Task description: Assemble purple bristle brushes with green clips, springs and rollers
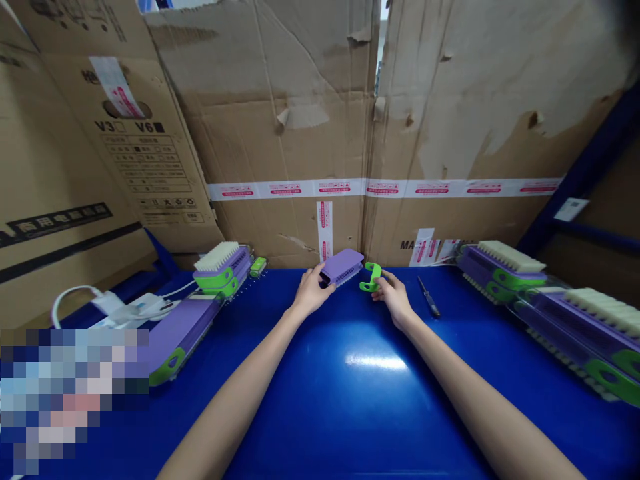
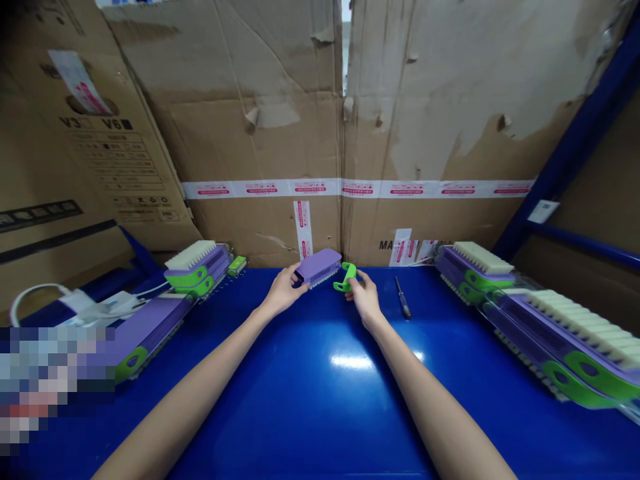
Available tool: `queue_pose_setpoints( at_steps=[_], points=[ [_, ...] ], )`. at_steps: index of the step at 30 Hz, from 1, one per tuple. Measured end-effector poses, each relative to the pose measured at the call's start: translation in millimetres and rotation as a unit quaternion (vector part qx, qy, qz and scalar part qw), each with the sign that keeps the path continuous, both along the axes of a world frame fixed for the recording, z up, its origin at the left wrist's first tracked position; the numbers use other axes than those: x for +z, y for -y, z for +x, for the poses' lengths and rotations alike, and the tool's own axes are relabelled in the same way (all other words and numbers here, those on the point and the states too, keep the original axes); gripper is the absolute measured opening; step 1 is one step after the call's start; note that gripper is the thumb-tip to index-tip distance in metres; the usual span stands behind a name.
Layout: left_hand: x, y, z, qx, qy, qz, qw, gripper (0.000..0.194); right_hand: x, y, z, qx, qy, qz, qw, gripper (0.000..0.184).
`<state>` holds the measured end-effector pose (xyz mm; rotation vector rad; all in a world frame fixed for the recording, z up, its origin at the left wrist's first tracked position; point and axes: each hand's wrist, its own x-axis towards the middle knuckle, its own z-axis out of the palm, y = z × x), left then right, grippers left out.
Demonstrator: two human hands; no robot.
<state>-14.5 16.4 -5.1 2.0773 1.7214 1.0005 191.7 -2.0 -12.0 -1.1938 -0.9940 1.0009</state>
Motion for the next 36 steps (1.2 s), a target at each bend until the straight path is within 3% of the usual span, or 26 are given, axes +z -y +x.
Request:
queue_pose_setpoints(
  at_steps=[5,11,16,24,31,36],
  points=[
    [7.8,8.4,-2.2,0.016,-0.059,0.005,0.998,0.061,0.9,-0.6,0.4,-0.026,-0.034,-0.011,0.999,0.057],
    [27.3,13.4,-6.4,0.04,-0.11,-0.013,0.993,0.049,0.9,-0.2,0.0,-0.017,-0.027,-0.003,0.999,0.058],
    [38.6,17.8,5.2,0.007,-0.168,0.042,0.985,0.054,-1.7,-0.8,0.2,-0.007,-0.005,0.007,1.0,0.061],
    [24.0,11.9,41.2,-0.047,-0.239,0.142,0.959,0.082,-1.4,0.3,1.3,0.014,0.015,0.01,1.0,0.06],
    [17.2,10.3,47.9,-0.026,-0.225,0.129,0.965,0.079,2.6,1.7,2.5,0.035,0.011,-0.005,0.999,0.057],
    [19.7,10.8,44.3,-0.061,-0.231,0.132,0.962,0.07,5.0,3.6,3.8,0.058,0.028,-0.001,0.998,0.053]
  ],
)
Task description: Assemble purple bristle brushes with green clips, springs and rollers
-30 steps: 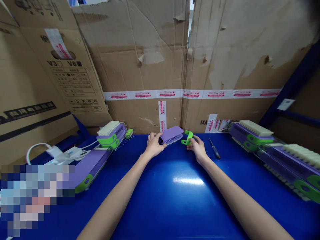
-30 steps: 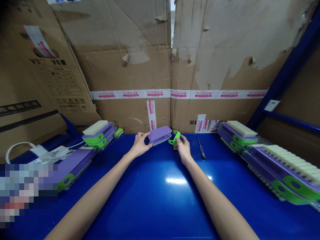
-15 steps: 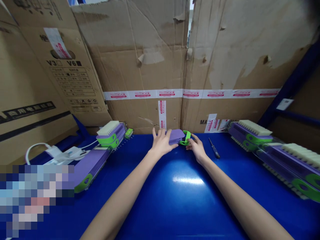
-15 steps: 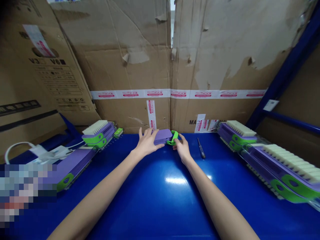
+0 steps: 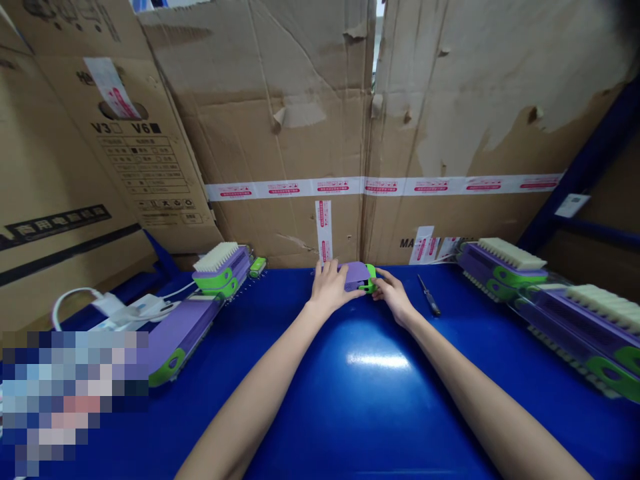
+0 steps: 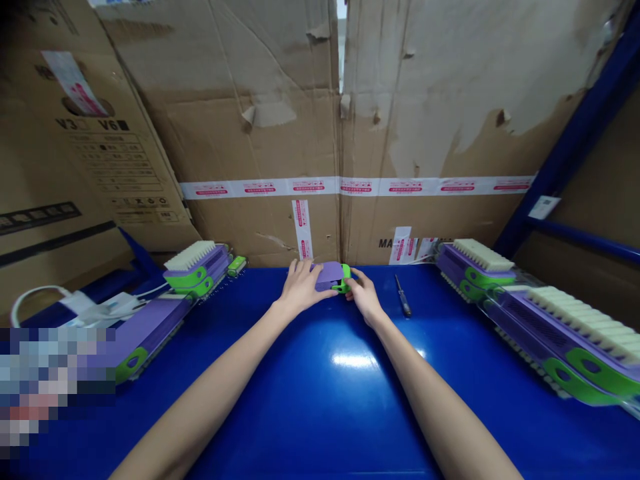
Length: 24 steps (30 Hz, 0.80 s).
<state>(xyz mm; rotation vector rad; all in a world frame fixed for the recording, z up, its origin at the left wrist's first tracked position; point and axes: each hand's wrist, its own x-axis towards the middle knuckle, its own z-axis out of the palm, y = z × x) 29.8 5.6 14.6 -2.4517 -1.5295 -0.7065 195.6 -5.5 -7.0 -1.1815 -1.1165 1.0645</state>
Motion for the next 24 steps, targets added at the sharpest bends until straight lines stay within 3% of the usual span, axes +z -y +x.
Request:
queue_pose_setpoints(
  at_steps=[5,12,18,24],
  points=[
    [-0.3,1.8,-2.1,-0.014,0.006,-0.021,1.0,0.07,2.8,2.9,1.8,0.037,-0.005,-0.016,0.999,0.053],
    [-3.1,4.6,-8.3,0.003,-0.003,0.007,1.0,0.079,2.8,5.3,2.4,0.106,-0.074,-0.049,0.99,0.051],
    [-4.8,6.5,-13.5,0.009,-0.015,0.022,1.0,0.078,2.2,7.3,-1.7,0.105,-0.083,-0.015,0.991,0.052],
    [-8.7,9.5,-16.6,0.025,-0.004,0.042,0.999,0.084,3.9,10.6,-11.2,0.064,-0.031,0.047,0.996,0.061]
  ],
)
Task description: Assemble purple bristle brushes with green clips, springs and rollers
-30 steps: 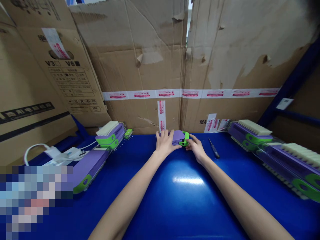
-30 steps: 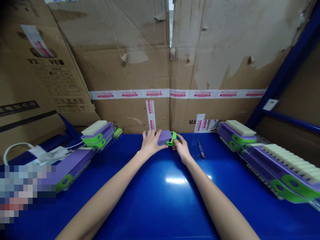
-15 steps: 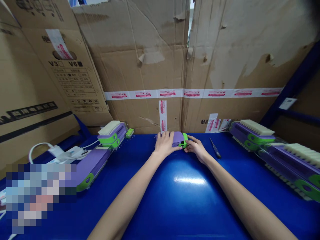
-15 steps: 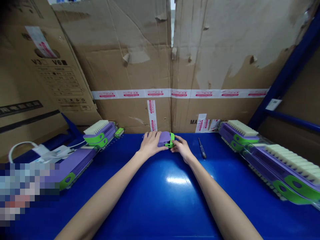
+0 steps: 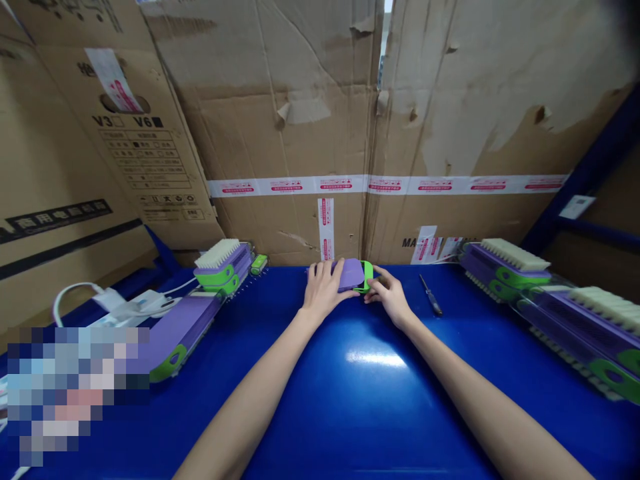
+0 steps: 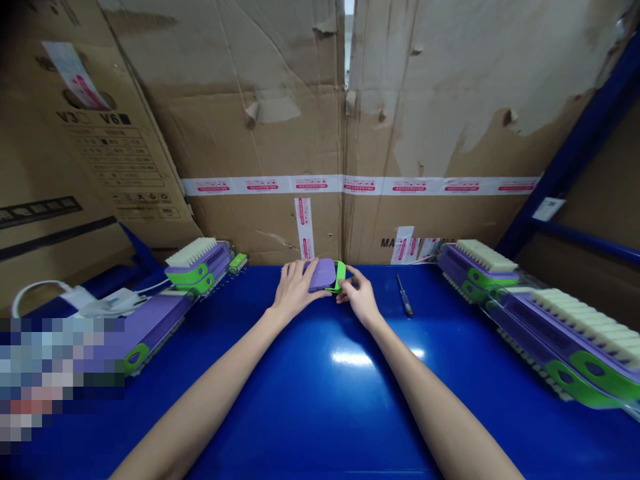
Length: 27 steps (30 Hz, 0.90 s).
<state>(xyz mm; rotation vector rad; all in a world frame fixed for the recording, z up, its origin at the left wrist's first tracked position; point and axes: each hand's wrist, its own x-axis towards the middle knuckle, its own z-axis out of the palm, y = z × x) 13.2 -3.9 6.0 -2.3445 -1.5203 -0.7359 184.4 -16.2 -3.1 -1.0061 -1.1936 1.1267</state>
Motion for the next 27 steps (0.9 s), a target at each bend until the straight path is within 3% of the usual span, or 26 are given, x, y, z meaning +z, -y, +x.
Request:
queue_pose_setpoints(
  at_steps=[7,14,20,27],
  points=[
    [-1.6,2.4,-1.9,0.006,0.028,0.004,1.0,0.086,-1.0,2.5,-4.5,-0.025,0.023,0.042,0.999,0.064],
    [-2.6,2.3,-4.3,-0.004,0.012,0.013,1.0,0.09,-4.8,3.1,-5.3,0.009,0.039,0.068,0.997,0.066],
    [-0.6,5.0,-0.5,0.008,0.026,0.051,0.998,0.084,-7.8,4.2,-5.5,-0.033,0.106,0.13,0.985,0.058],
    [-4.3,-0.1,-6.8,-0.075,0.031,0.085,0.993,0.063,-12.3,0.5,-2.3,0.014,0.126,0.104,0.986,0.063]
  ],
)
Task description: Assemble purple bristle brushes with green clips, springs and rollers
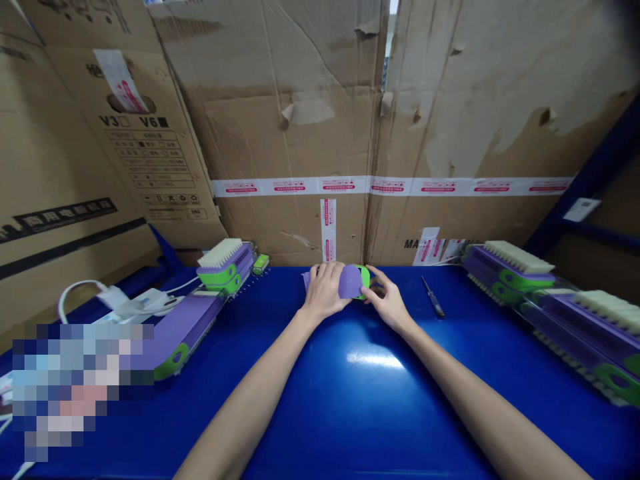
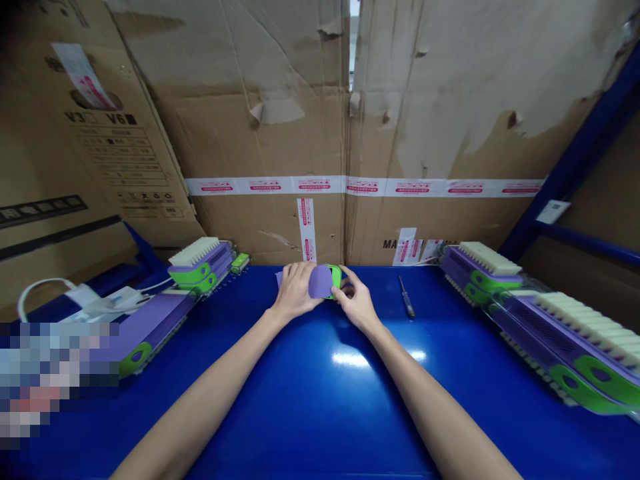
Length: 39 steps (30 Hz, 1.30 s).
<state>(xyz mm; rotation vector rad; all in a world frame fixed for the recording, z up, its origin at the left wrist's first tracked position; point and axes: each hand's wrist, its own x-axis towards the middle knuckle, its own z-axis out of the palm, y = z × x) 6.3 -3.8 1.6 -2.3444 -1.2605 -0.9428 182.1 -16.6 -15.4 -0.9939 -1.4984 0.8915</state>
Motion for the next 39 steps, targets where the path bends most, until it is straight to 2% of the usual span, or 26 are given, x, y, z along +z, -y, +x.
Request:
queue_pose_setpoints(
  at_steps=[4,10,14,17,22,28,31,34,39],
  points=[
    [-3.0,0.1,-3.2,-0.026,-0.024,0.017,0.999,0.055,1.0,-0.7,-0.5,-0.008,-0.002,-0.025,1.0,0.058],
    [-3.5,2.2,-1.1,-0.029,-0.009,0.04,0.999,0.052,2.2,1.5,-3.2,-0.04,0.005,-0.012,0.999,0.056],
    [-0.7,5.8,4.1,-0.024,0.028,0.024,0.999,0.057,4.1,6.1,-3.9,-0.127,0.079,0.075,0.986,0.06],
    [-0.2,8.5,7.0,-0.025,0.037,0.021,0.999,0.056,5.7,8.9,-3.4,-0.159,0.141,0.134,0.968,0.058],
    [-6.4,9.1,6.0,-0.042,0.012,0.034,0.998,0.055,5.2,7.6,-1.2,-0.122,0.189,0.132,0.965,0.051],
    [-7.6,8.3,4.4,-0.043,-0.022,0.032,0.998,0.071,1.6,4.9,2.4,-0.096,0.219,0.122,0.963,0.051],
    [-5.6,9.2,5.3,-0.041,-0.04,0.016,0.998,0.063,-0.1,4.5,1.4,-0.085,0.231,0.129,0.961,0.053],
    [-4.5,10.1,6.5,-0.043,-0.047,0.01,0.998,0.06,-1.6,3.0,-0.2,-0.085,0.216,0.108,0.967,0.056],
    [-2.6,10.1,8.1,-0.051,-0.061,-0.022,0.997,0.069,-1.5,0.0,-0.3,-0.076,0.178,0.062,0.979,0.058]
  ],
)
